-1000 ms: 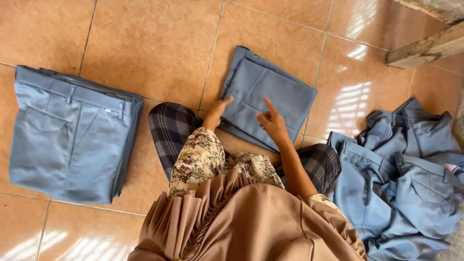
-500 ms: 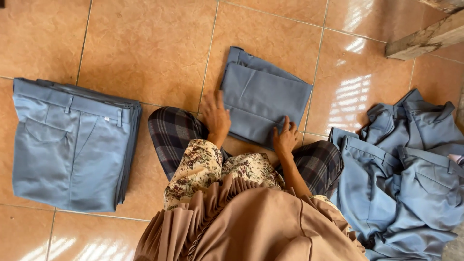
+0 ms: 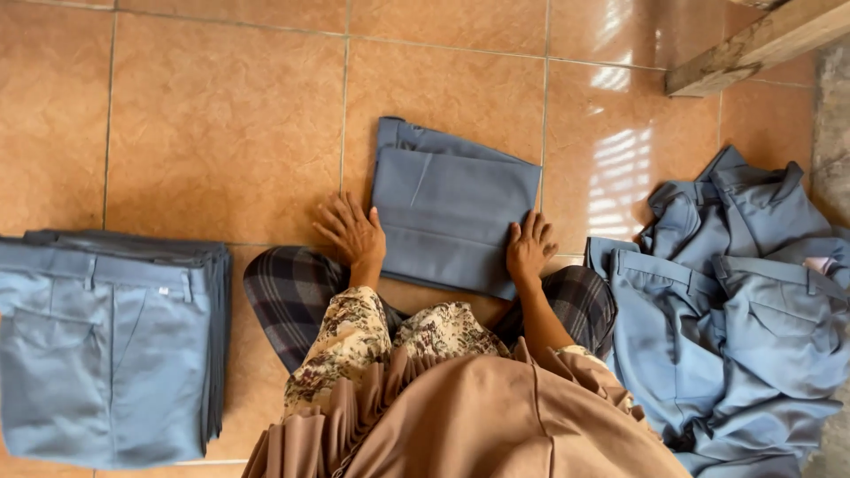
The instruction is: The person is sitting on the floor, picking up blue trousers from a pile, folding them neatly into a rectangular shape, and stacking them.
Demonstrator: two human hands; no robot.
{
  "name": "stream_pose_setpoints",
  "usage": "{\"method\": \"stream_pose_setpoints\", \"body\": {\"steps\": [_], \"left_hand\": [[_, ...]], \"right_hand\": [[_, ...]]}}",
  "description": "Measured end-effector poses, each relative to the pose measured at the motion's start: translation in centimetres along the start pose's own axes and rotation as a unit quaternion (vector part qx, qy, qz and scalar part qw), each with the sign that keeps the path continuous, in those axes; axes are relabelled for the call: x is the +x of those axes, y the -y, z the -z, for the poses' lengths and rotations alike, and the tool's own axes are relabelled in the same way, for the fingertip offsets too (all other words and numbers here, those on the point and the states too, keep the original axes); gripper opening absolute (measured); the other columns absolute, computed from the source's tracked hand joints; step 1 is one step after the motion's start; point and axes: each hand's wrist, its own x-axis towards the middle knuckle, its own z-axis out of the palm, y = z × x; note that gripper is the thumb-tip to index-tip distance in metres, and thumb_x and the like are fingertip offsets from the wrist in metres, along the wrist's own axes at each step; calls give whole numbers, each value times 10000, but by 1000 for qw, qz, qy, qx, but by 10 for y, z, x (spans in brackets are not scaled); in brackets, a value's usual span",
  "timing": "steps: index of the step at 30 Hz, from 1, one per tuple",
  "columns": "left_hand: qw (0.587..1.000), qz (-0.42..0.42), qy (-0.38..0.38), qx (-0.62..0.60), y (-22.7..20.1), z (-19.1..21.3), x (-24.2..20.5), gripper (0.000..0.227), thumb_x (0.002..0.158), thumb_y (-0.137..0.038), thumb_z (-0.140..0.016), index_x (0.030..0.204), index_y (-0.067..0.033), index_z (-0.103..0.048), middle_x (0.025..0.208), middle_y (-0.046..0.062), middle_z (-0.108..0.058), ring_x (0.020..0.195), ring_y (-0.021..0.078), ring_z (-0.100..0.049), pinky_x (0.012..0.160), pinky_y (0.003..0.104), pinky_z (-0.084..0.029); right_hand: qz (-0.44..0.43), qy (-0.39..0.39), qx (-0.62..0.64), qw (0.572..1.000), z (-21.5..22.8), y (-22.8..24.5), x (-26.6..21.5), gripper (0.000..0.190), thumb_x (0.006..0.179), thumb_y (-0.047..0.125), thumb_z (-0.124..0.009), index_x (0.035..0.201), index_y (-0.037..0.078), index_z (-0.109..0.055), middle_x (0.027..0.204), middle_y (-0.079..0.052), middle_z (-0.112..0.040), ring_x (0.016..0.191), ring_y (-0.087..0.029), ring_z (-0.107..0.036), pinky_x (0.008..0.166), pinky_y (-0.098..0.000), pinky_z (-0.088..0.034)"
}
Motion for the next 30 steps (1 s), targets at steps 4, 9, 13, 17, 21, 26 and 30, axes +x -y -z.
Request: {"method": "stream_pose_setpoints", "body": {"steps": [4,9,13,17,21,26,30], "left_hand": [[973,-223,-4,-50,-62,39,-1,627,1068,-453,-404,1620,-176,-289,1625,158,-367,1542,424,-183,1197,708,-47],[916,-384,111,8,-95,8,14,613,1041,-428,-425,1621,-307,-265,1724,-12,-150,1579,325,-120,1246,641,-96],[943,-305,131,6,-53,12,60,591,1056,-533,-365,1615,-436,-196,1725,-25,-110,1569,345,-133,1216,678,-128],[961,-166,219,-45,-37,39,73,643,1058,-539,-378,1622,-467,-79,1721,56,-37,1575,351,-70,1213,665,-170],[963,-40,202,-175,-26,49,32,711,1022,-279,-550,1626,-189,-187,1561,135,-366,1411,347,-425,1035,582,-505],[944,65,271,-178,11,11,-10,1006,852,-581,-716,1605,-168,-192,1409,165,-513,1301,387,-534,945,589,-510],[944,66,270,-177,43,-95,2,1060,716,-723,-780,1517,-161,-374,1325,92,-613,1211,315,-610,872,536,-514]], "right_hand": [[148,-106,6,983,-8,42,14,619,1122,501,-343,1655,205,-241,1713,-112,-196,1581,-310,-97,1193,-623,-65],[258,-18,-39,965,-12,84,39,597,1097,539,-316,1634,282,-279,1708,-7,-235,1588,-265,-140,1223,-608,-169],[188,-2,-86,978,15,20,94,619,1099,533,-336,1646,268,-222,1703,-62,-220,1555,-351,-200,1130,-693,-308],[98,81,-64,990,31,-20,120,615,1087,482,-375,1648,401,-136,1711,62,-181,1571,-313,-136,1164,-721,-188],[77,63,-4,995,32,1,73,664,1029,419,-532,1620,221,-303,1673,-112,-267,1527,-336,-280,1136,-659,-330],[149,15,83,985,19,25,-58,870,893,497,-707,1624,219,-327,1546,-216,-406,1408,-479,-417,1068,-681,-383],[164,119,102,974,16,23,-118,1121,769,615,-778,1651,206,-219,1685,-259,-112,1550,-475,-105,1159,-730,-188]]}}
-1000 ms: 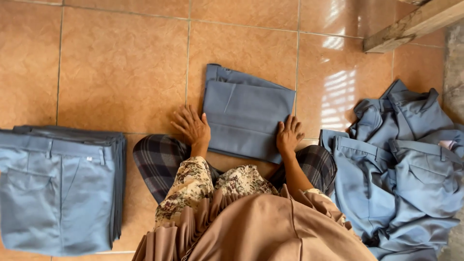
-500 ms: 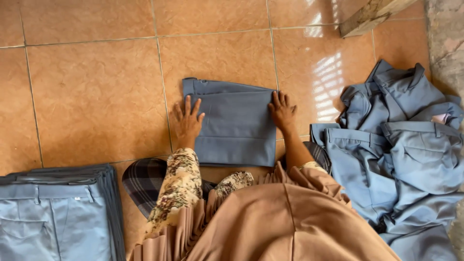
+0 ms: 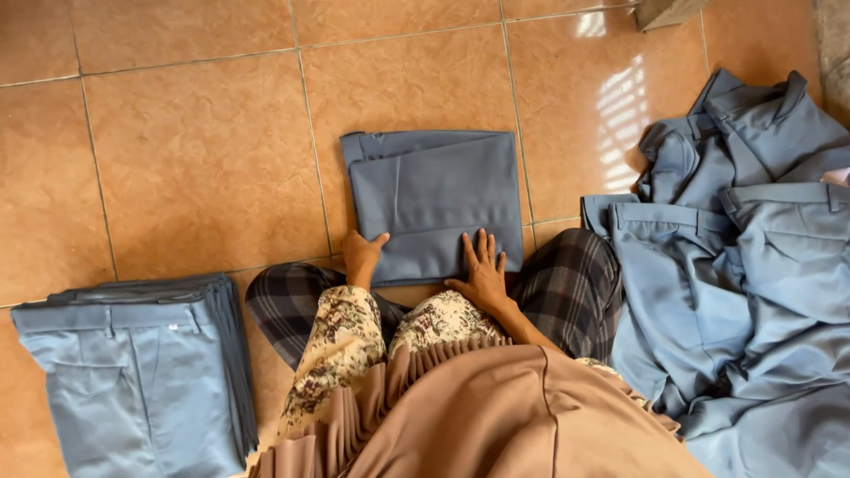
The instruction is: The person is sitting on the floor, picking up blue trousers from a pile, folding them neatly into a rectangular shape, and stacking them.
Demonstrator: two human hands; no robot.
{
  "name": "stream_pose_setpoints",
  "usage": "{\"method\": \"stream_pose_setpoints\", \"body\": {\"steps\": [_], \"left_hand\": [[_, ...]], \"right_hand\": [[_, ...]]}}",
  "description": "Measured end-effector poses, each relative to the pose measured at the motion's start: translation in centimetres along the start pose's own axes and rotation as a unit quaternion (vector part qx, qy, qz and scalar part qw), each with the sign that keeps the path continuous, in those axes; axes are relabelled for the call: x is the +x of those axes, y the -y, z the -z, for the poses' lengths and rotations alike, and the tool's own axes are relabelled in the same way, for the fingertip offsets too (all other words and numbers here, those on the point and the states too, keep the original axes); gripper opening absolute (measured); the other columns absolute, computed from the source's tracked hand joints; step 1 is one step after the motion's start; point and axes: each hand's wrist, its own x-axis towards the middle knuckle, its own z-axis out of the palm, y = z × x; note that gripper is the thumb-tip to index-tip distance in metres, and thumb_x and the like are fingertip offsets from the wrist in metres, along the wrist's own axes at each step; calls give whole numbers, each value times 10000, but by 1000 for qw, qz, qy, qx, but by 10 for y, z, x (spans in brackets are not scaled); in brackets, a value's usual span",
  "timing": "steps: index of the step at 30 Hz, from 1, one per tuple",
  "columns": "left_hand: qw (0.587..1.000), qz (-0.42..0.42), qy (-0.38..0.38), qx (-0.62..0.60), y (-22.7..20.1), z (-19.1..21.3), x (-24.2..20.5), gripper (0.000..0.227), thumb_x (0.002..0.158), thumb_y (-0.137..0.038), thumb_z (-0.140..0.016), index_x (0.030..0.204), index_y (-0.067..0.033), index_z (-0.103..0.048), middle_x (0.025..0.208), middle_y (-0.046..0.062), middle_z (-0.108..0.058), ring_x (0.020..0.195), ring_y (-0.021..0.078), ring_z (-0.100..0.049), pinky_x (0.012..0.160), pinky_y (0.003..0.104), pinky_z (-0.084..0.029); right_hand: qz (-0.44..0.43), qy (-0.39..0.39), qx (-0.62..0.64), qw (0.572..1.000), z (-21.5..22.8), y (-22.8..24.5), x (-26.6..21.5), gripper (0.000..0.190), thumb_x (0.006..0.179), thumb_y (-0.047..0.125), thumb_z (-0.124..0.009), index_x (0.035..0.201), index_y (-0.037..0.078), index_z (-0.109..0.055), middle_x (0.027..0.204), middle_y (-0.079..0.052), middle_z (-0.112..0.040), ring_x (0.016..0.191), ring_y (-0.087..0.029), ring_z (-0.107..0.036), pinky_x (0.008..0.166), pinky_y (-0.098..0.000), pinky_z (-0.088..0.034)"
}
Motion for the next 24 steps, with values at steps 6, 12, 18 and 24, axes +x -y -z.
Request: {"method": "stream_pose_setpoints", "body": {"steps": [6,12,18,24], "left_hand": [[958,25,141,-249,-66,107,-107,1113,738,-447,-901,1531,100,-343,1485,354,-444,1390,485,-448,1053,636,-428],[816,65,150,-555,-75,144,-175,1167,785,-283,-927,1598,55,-162,1597,329,-246,1505,472,-222,1147,655,-269],[658,28,-32,-752,-99,174,-226,775,858,-157,-818,1520,-183,-414,1508,183,-437,1364,371,-463,1128,542,-397],[736,-140,-73,-659,-203,227,-274,935,950,-295,-735,1616,-1,-148,1647,351,-128,1533,499,-140,1221,676,-152]], "right_hand": [[2,51,-96,994,0,-1,1,1185,786,402,-815,1674,234,-48,1710,-216,-19,1577,-407,11,1208,-679,-51],[57,44,-115,991,0,6,-3,1124,788,181,-712,1676,261,-27,1716,-168,-74,1589,-338,-38,1229,-644,-75],[176,96,53,978,-36,4,6,973,759,49,-509,1656,290,-216,1650,-45,-363,1551,-223,-273,1234,-589,-216],[-138,137,652,732,-28,7,4,494,783,62,-817,1266,64,-716,1177,-171,-730,1066,-321,-725,898,-497,-591]]}}
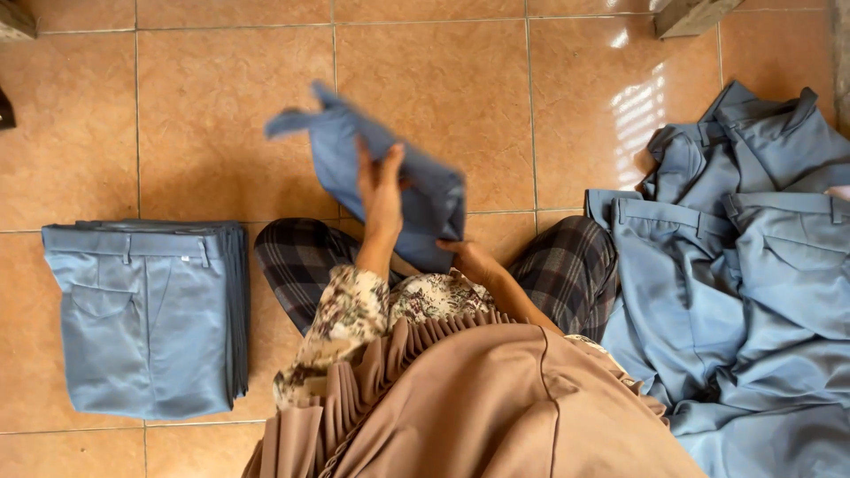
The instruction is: The person is sitting on the floor, picking up blue trousers from a pile, folding them neatly into a rectangular shape, and stacking them.
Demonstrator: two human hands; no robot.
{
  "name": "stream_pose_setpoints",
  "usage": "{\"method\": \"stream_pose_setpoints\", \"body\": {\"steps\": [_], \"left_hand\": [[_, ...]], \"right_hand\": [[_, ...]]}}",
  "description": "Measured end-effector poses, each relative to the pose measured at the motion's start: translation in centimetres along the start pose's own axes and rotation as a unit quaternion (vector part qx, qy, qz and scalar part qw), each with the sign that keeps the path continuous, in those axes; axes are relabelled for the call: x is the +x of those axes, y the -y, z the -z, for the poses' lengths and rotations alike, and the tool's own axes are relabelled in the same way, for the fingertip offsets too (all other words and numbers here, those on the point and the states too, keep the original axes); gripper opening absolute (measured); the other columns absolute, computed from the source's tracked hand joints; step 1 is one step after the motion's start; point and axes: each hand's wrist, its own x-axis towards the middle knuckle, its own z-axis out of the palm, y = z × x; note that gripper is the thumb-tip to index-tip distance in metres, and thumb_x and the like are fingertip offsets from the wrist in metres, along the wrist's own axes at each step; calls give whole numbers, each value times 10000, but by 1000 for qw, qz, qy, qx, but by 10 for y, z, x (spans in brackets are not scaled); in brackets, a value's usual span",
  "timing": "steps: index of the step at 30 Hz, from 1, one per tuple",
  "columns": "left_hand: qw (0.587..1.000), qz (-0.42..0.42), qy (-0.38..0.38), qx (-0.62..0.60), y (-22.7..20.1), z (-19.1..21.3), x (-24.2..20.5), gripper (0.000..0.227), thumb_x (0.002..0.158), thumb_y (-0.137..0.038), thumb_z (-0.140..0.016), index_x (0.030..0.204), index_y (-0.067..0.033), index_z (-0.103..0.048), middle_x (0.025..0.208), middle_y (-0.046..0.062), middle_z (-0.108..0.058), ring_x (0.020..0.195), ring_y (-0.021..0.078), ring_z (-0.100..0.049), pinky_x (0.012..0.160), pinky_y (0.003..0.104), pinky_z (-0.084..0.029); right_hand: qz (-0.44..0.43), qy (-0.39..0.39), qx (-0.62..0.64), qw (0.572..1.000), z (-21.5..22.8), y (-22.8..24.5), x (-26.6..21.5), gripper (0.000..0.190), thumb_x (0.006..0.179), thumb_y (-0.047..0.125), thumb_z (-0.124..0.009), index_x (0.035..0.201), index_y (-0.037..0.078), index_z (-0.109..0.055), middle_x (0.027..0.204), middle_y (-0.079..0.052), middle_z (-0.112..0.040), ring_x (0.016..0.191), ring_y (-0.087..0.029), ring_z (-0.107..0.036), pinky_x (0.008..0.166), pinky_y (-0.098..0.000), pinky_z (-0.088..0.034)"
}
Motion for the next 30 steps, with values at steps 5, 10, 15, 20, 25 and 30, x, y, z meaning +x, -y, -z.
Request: {"method": "stream_pose_setpoints", "body": {"steps": [5,10,15,20,25,30], "left_hand": [[949,53,262,168,103,3,44,569,1026,-377,-652,1470,-49,-511,1169,264,-699,1085,321,-701,913,430,-614],[765,203,291,538,255,120,61,499,924,-568,-591,807,-118,-772,595,109,-704,601,271,-742,607,348,-620],[744,285,210,566,279,151,60,818,886,-799,-474,970,-41,-769,754,167,-768,793,301,-776,762,422,-629],[917,397,9,-29,232,101,10,1109,880,-325,-853,1559,104,-88,1509,440,-260,1399,596,-351,1114,682,-327],[928,366,-40,-60,256,80,3,945,832,-126,-901,1496,82,-262,1417,274,-396,1344,496,-445,1141,642,-309],[939,339,-38,-43,209,93,-10,920,818,-95,-904,1490,73,-297,1457,272,-413,1380,512,-429,1138,647,-316]], "right_hand": [[-101,3,139,985,80,-41,61,685,860,209,-789,1476,85,-516,1332,-126,-672,1190,-327,-684,1013,-527,-552],[-108,-51,127,985,84,-23,54,761,945,194,-740,1584,101,-337,1595,-223,-358,1458,-439,-364,1161,-665,-302],[-104,-66,139,983,83,-8,52,795,970,212,-735,1614,122,-278,1638,-227,-280,1504,-447,-273,1179,-683,-244],[-79,-59,165,981,69,2,57,745,974,158,-728,1580,65,-304,1545,-189,-411,1426,-400,-440,1123,-583,-414],[-74,-70,169,980,66,3,63,774,956,202,-769,1565,43,-318,1535,-190,-429,1421,-402,-445,1133,-591,-406],[-47,-102,161,980,98,35,119,818,904,267,-854,1535,49,-382,1465,-184,-504,1384,-385,-486,1126,-592,-421]]}}
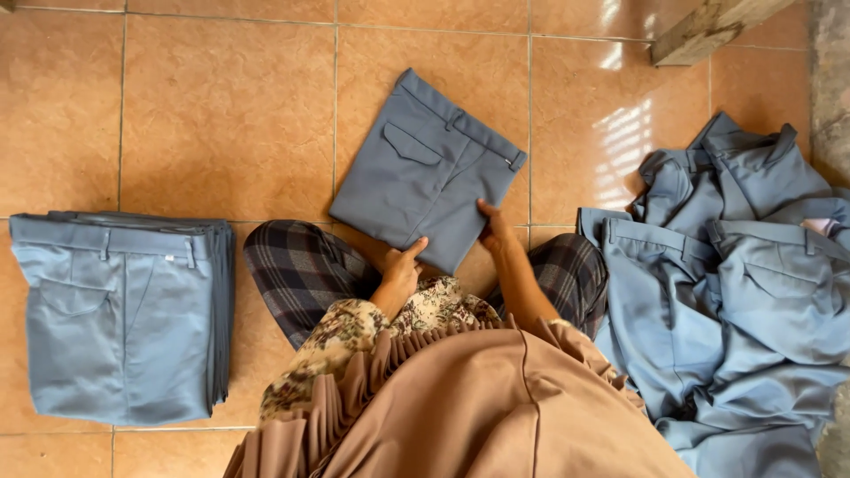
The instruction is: The person is sitting on the floor, picking up blue trousers from a pile, folding them neatly into a rectangular shape, and stacking them.
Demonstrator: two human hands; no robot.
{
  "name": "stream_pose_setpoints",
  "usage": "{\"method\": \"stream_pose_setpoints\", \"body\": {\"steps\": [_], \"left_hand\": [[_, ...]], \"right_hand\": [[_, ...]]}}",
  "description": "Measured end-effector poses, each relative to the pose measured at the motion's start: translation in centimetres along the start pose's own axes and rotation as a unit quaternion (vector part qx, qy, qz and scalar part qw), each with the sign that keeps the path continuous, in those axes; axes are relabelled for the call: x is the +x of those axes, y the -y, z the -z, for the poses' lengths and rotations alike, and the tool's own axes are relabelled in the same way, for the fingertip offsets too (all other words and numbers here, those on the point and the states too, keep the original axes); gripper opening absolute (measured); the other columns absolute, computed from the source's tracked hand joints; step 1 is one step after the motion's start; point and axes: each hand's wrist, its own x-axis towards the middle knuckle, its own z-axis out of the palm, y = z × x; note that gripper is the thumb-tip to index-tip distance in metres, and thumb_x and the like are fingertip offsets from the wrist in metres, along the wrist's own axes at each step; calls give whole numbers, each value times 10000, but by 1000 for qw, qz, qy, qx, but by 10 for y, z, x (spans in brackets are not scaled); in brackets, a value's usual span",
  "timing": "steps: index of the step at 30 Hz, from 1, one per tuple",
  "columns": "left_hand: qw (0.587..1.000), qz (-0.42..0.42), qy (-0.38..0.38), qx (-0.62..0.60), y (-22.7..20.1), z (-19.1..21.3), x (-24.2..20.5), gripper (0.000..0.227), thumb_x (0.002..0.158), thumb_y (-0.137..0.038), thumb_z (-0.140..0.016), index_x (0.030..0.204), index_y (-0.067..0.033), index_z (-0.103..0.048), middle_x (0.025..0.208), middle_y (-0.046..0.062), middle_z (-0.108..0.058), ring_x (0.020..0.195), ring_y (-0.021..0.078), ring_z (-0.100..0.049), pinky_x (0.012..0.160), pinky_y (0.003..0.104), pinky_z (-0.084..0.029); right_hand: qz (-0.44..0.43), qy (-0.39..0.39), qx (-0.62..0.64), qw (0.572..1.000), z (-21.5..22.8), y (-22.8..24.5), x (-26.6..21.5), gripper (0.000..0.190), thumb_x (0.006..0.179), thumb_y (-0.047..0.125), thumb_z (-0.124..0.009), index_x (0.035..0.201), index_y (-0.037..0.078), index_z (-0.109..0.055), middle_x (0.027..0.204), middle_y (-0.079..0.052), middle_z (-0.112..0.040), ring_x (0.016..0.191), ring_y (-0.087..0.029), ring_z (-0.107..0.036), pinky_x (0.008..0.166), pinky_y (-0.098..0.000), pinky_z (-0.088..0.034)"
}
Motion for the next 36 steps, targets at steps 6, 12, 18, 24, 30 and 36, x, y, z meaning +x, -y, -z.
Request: {"method": "stream_pose_setpoints", "body": {"steps": [6,12,18,24,30,36], "left_hand": [[1000,-6,8,7,-16,37,-18,945,780,-78,-928,1494,23,-318,1388,249,-460,1279,465,-514,1033,608,-462],[996,-24,13,-89,-29,27,-14,983,727,-65,-970,1475,57,-344,1371,306,-458,1220,526,-508,958,723,-431],[977,-89,92,-170,-107,10,-47,1003,709,-122,-956,1503,36,-364,1426,266,-470,1279,464,-487,990,588,-469],[947,-152,160,-231,-216,74,-100,537,762,-88,-815,1188,127,-570,1027,212,-686,825,265,-703,679,290,-613],[887,-357,147,-252,-282,205,-193,442,776,-19,-819,1182,31,-651,1054,162,-730,919,249,-710,877,372,-584],[866,-435,-134,-209,-241,357,-234,674,705,-47,-932,1314,-171,-670,1194,143,-682,1125,357,-675,945,554,-566]], "right_hand": [[53,-57,18,997,12,52,40,753,873,177,-890,1462,19,-449,1347,-183,-561,1306,-387,-570,1077,-592,-484],[52,-87,30,994,-40,90,-42,406,754,94,-899,1071,55,-648,815,-27,-462,698,-168,-591,642,-295,-616],[103,5,-63,993,-115,144,-100,360,826,203,-902,788,152,-549,591,38,-442,428,-91,-479,424,-163,-467],[192,110,-61,973,-292,129,-153,232,890,86,-695,1085,-31,-651,894,-96,-719,637,-134,-666,563,-183,-548],[115,377,-133,909,-460,34,-217,239,905,67,-730,1141,36,-705,1086,-67,-769,966,-188,-750,946,-299,-613],[83,365,-320,871,-520,-152,-152,596,841,316,-942,1301,197,-581,1167,-68,-667,1038,-298,-749,881,-433,-658]]}}
